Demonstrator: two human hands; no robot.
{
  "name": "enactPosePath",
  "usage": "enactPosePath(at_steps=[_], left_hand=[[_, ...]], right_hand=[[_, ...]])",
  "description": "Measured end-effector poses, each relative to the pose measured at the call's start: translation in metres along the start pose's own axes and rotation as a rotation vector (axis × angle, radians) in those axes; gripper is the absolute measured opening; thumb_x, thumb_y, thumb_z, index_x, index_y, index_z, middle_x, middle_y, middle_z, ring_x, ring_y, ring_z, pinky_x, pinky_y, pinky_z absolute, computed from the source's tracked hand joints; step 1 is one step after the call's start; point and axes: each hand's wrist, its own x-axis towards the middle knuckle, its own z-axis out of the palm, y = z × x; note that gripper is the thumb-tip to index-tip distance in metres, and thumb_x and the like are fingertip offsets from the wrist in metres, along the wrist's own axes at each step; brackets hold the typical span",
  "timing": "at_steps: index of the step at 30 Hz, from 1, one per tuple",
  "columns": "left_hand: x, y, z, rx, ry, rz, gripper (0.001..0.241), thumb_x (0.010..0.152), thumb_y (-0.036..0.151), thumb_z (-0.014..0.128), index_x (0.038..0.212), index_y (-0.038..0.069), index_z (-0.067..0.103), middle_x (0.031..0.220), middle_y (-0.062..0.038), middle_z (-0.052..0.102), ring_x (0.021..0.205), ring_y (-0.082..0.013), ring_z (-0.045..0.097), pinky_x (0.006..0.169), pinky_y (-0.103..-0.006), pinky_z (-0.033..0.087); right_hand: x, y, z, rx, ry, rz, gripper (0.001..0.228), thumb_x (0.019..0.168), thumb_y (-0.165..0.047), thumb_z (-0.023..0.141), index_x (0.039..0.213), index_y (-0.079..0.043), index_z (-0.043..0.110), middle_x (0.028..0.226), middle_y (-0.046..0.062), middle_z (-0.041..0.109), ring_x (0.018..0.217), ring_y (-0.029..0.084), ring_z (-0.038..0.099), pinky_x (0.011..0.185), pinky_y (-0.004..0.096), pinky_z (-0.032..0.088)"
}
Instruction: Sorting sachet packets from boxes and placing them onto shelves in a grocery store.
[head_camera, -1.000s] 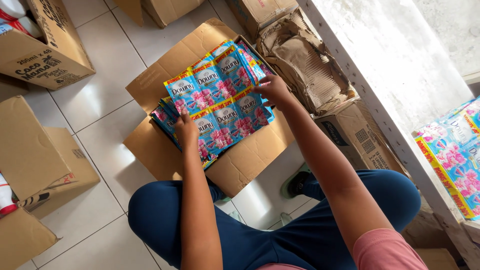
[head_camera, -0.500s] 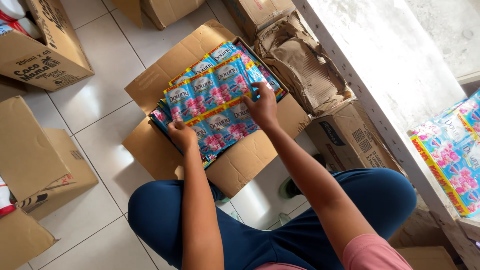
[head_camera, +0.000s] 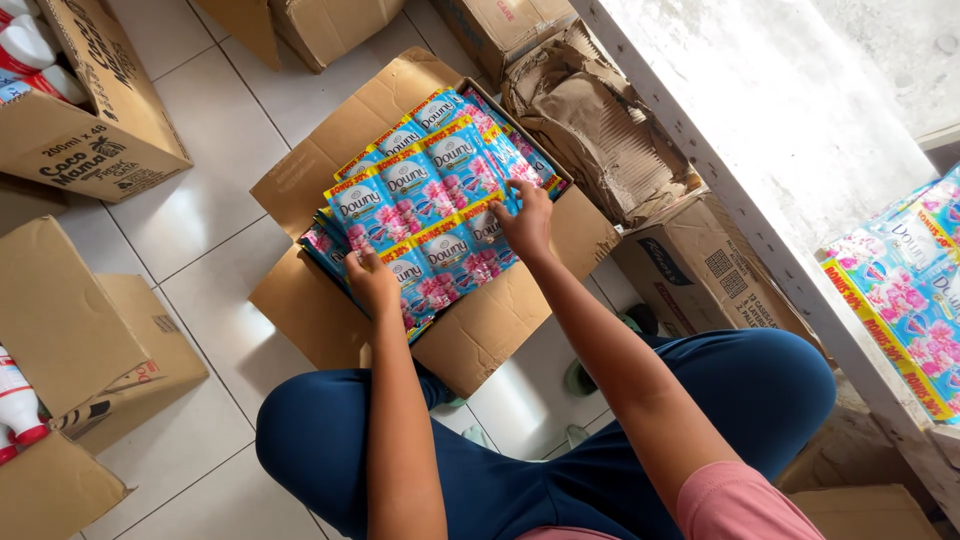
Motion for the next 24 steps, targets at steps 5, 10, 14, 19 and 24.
enactPosePath(at_steps=[5, 10, 14, 19, 24], left_hand=[[-0.002, -0.019, 0.009, 0.116, -0.085, 0.041, 0.050, 0.102, 0.041, 0.053, 0.132, 0.001, 0.055, 0.117, -0.024, 0.068, 0.105, -0.0448, 0.064, 0.087, -0.0503, 0.050], [0.011, -0.028, 0.010, 0.093, -0.241, -0.102, 0.055, 0.103, 0.048, 0.051, 0.122, -0.003, 0.060, 0.116, -0.025, 0.071, 0.108, -0.0442, 0.067, 0.092, -0.0507, 0.051], [0.030, -0.032, -0.002, 0.128, -0.302, -0.104, 0.055, 0.104, 0.047, 0.054, 0.114, -0.006, 0.067, 0.113, -0.031, 0.071, 0.106, -0.0444, 0.068, 0.093, -0.0491, 0.051], [0.005, 0.069, -0.069, -0.273, -0.483, -0.510, 0.058, 0.102, 0.048, 0.060, 0.119, -0.006, 0.070, 0.107, -0.024, 0.074, 0.083, -0.0320, 0.066, 0.072, -0.0476, 0.044], [0.006, 0.075, -0.071, -0.543, -0.693, -0.393, 0.058, 0.095, 0.046, 0.065, 0.133, 0.002, 0.062, 0.115, -0.006, 0.073, 0.098, -0.0149, 0.070, 0.085, -0.0321, 0.056]], right_hand=[[0.000, -0.002, -0.011, -0.056, -0.072, 0.195, 0.066, 0.083, -0.051, 0.082, 0.130, -0.009, 0.060, 0.125, 0.018, 0.060, 0.112, 0.034, 0.061, 0.092, 0.046, 0.050], [0.007, -0.031, -0.053, -0.079, -0.254, 0.405, 0.071, 0.082, -0.057, 0.080, 0.128, -0.007, 0.059, 0.112, 0.018, 0.069, 0.095, 0.032, 0.072, 0.083, 0.044, 0.056], [0.015, -0.010, -0.054, 0.371, -0.612, 0.525, 0.057, 0.087, -0.045, 0.080, 0.118, 0.001, 0.067, 0.098, 0.013, 0.077, 0.077, 0.022, 0.077, 0.070, 0.038, 0.063], [0.017, -0.043, -0.084, 0.711, -0.768, 0.747, 0.047, 0.087, -0.037, 0.077, 0.114, -0.001, 0.067, 0.098, 0.010, 0.077, 0.076, 0.019, 0.076, 0.070, 0.039, 0.066], [0.013, -0.029, -0.075, 0.800, -0.741, 0.755, 0.053, 0.085, -0.040, 0.079, 0.119, -0.002, 0.065, 0.100, 0.010, 0.075, 0.078, 0.019, 0.076, 0.072, 0.042, 0.067]])
